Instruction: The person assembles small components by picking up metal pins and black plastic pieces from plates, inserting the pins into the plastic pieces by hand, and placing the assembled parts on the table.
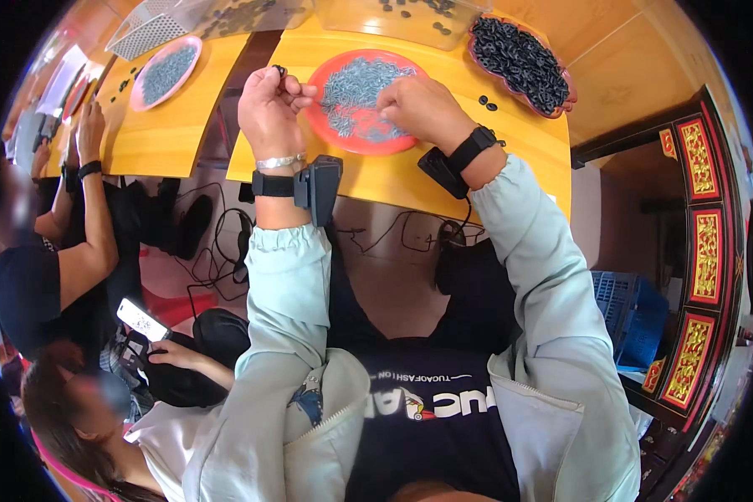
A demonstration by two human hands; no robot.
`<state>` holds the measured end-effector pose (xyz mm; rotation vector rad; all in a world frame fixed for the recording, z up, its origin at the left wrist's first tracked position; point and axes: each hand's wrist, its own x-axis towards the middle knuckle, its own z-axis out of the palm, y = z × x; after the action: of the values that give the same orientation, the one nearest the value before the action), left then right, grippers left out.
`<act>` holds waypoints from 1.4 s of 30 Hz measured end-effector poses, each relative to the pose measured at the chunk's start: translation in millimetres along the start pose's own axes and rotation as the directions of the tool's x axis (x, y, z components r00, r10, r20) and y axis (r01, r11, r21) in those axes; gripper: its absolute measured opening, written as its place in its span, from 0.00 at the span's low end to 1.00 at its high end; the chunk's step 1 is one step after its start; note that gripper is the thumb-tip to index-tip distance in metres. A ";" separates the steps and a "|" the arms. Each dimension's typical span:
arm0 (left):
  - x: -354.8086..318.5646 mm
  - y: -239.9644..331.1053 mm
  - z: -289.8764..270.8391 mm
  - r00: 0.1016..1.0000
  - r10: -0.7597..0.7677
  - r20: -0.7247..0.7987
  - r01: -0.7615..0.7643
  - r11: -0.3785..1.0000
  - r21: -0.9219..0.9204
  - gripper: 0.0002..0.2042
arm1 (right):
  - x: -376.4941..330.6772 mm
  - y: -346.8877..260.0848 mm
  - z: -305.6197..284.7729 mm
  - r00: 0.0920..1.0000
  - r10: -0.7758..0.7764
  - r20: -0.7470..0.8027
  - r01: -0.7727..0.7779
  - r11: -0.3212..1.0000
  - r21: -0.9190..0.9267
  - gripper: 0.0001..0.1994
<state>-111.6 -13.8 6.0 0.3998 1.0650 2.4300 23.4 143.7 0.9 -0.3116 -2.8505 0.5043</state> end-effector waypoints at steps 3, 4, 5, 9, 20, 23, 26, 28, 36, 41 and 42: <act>3.6 2.3 -7.8 1.000 0.005 -0.001 -0.005 1.000 -0.018 0.06 | 8.9 -9.0 0.2 0.998 0.046 0.050 -0.047 0.999 0.011 0.07; 3.7 2.3 -10.0 1.000 0.006 -0.007 -0.006 1.000 -0.019 0.06 | 11.7 -11.5 1.6 0.998 0.043 0.055 -0.044 0.999 0.011 0.07; 4.1 3.0 -9.6 1.000 0.004 -0.011 -0.005 1.000 -0.020 0.06 | 15.1 -13.0 2.1 0.996 0.047 0.076 -0.048 0.999 0.014 0.06; 4.0 4.6 -7.8 0.999 -0.017 -0.030 0.017 1.000 -0.014 0.07 | 20.4 -20.1 6.1 0.993 0.050 0.103 -0.041 0.996 -0.085 0.06; 8.7 8.7 -16.5 1.000 -0.018 -0.012 0.017 1.000 -0.025 0.07 | 25.2 -28.0 5.4 0.990 0.046 0.137 -0.024 0.987 -0.160 0.06; 9.3 7.0 -19.4 1.000 -0.022 0.005 0.022 0.999 -0.025 0.07 | 25.6 -30.3 8.2 0.988 0.027 0.151 0.001 0.983 -0.182 0.06; 8.7 5.3 -17.7 1.000 -0.026 0.007 0.026 0.999 -0.025 0.07 | 24.9 -28.2 12.7 0.992 -0.056 0.110 0.079 0.973 -0.218 0.05; 8.3 4.6 -16.2 1.000 -0.028 0.006 0.028 0.999 -0.017 0.07 | 25.2 -26.0 16.3 0.990 -0.123 0.069 0.135 0.965 -0.224 0.06; 4.4 3.4 -7.8 1.000 -0.015 -0.018 0.014 0.999 -0.030 0.07 | 23.0 -24.3 19.7 0.987 -0.145 0.073 0.161 0.930 -0.331 0.06; 4.4 3.2 -5.0 1.000 -0.018 -0.015 0.018 1.000 -0.023 0.07 | 17.2 -6.8 4.3 1.000 -0.013 -0.008 0.012 0.996 -0.092 0.06; 4.4 2.8 -4.7 1.000 -0.018 -0.006 0.018 0.999 -0.027 0.07 | 15.1 -5.7 3.0 0.999 0.002 -0.032 -0.004 0.998 -0.058 0.06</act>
<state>-118.2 -16.2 5.4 0.3719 1.0330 2.4287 7.4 141.2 3.0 -0.3309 -2.8376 0.4134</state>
